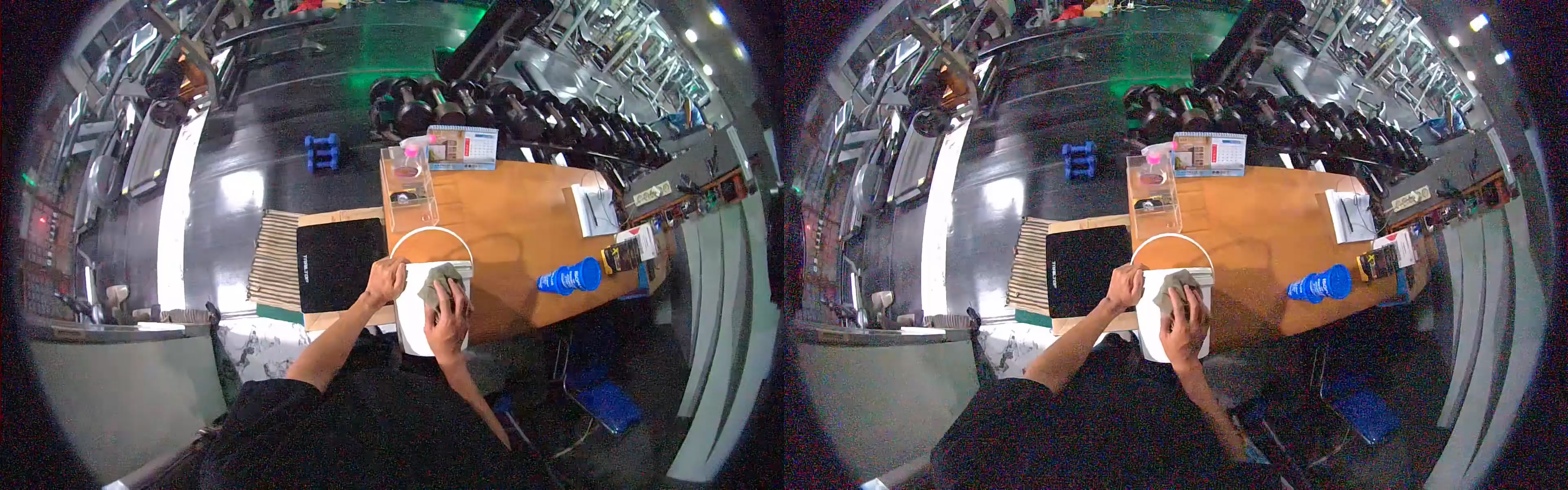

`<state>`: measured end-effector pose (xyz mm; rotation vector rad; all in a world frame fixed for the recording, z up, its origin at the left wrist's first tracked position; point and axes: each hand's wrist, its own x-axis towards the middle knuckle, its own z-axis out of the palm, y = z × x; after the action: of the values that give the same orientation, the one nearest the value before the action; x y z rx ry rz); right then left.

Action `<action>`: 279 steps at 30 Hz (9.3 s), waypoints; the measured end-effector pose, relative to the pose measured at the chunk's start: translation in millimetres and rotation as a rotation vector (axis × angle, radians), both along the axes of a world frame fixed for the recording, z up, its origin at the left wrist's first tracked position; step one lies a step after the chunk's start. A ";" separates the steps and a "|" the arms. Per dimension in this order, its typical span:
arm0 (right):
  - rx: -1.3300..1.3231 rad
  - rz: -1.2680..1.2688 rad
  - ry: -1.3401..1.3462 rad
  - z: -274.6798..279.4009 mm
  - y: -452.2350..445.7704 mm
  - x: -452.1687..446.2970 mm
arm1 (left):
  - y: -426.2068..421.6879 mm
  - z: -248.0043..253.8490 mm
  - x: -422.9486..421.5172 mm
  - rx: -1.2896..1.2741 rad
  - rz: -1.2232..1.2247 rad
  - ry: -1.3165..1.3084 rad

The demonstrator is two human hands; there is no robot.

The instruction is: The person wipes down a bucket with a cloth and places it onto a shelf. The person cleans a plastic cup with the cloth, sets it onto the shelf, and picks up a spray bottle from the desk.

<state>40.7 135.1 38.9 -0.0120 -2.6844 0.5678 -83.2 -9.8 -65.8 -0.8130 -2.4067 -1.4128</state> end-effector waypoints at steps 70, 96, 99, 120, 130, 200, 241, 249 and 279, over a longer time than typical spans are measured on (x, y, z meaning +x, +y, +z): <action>-0.316 -0.182 -0.271 87.6 17.3 59.2 | -67.2 60.5 45.6 0.198 0.268 -0.577; -0.225 0.161 0.103 115.0 -152.0 205.3 | -171.8 26.3 233.0 0.799 0.300 -1.087; -0.197 0.364 0.043 119.4 -166.4 233.4 | -182.5 41.3 232.8 0.616 0.355 -1.135; -0.438 0.039 -0.202 111.0 -125.4 220.0 | -163.4 58.1 159.0 0.412 0.451 -0.756; -1.234 -0.689 -0.162 60.9 -58.7 195.3 | -125.7 172.8 104.3 -0.015 -0.124 0.383; -1.877 -0.920 -0.002 -157.2 19.5 145.2 | -15.6 -28.1 26.3 0.254 -0.412 -1.088; -2.153 -1.626 1.153 -224.1 -386.6 537.7 | -139.8 -131.5 401.3 -0.783 -1.208 -1.074; -2.227 -1.735 1.129 -344.1 -361.2 532.1 | -77.8 -257.2 492.2 -0.894 -1.289 -0.836; -2.383 -1.140 1.891 -611.0 -336.7 629.5 | -33.8 -526.0 684.1 -1.028 -1.780 -0.439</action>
<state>670.2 -201.6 -572.1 -0.8354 0.7289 1.4400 600.8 -43.6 -591.8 -3.7007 -2.2611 -0.1428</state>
